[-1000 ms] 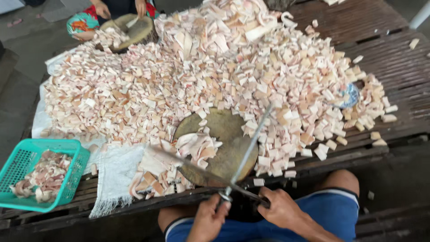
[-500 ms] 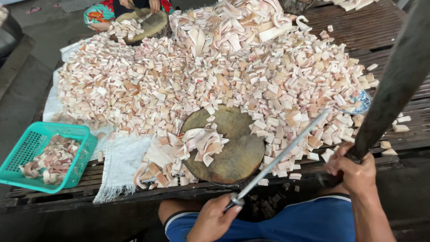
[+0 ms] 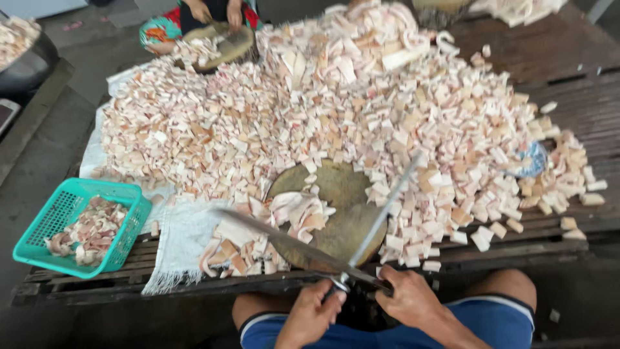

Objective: The person is using a large cleaver to chop pieces of animal skin into smaller bits on a wooden cutting board.

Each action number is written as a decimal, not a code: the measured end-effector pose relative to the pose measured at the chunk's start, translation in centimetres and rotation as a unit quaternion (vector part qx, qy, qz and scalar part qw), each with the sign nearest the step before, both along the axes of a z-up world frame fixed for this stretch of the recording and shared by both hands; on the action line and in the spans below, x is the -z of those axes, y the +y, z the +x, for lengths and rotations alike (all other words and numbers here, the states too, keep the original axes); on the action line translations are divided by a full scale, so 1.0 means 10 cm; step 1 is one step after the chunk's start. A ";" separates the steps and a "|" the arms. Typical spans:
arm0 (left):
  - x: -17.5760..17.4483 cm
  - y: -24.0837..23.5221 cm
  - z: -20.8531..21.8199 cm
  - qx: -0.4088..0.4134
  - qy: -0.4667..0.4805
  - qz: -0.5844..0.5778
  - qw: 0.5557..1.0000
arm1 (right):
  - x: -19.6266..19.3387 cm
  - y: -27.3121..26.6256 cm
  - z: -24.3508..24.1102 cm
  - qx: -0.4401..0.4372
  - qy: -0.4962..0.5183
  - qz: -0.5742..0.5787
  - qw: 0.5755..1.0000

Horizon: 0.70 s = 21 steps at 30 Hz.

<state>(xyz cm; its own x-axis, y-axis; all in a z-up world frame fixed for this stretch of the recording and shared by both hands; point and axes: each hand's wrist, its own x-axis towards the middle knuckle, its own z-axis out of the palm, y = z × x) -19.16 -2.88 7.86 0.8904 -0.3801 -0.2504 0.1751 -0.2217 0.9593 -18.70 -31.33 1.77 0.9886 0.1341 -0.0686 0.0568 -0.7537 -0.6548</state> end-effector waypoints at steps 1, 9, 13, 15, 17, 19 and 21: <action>0.01 0.03 -0.05 0.006 -0.013 0.002 1.000 | -0.20 -0.03 0.14 -0.023 -0.079 -0.029 0.996; -0.25 0.73 -0.24 0.060 -0.193 0.092 0.975 | -0.48 -1.41 0.02 0.317 -0.013 -0.114 0.941; -0.51 0.15 -0.06 0.094 -0.211 0.041 0.972 | -0.44 -1.52 0.18 0.238 -0.130 0.348 0.897; -0.65 -0.09 0.02 0.129 -0.233 0.062 0.962 | -0.59 -1.28 0.27 0.169 -0.145 0.482 0.848; -0.70 -0.24 0.09 0.124 -0.229 0.023 0.965 | -0.56 -0.82 0.17 0.146 -0.099 0.448 0.877; -0.73 -0.21 0.16 0.076 -0.225 0.051 0.970 | -0.33 -0.32 -0.09 0.146 0.055 0.375 0.914; -0.69 -0.08 0.31 -0.016 -0.215 0.139 0.967 | -0.01 -0.07 -0.36 0.063 0.053 0.242 0.967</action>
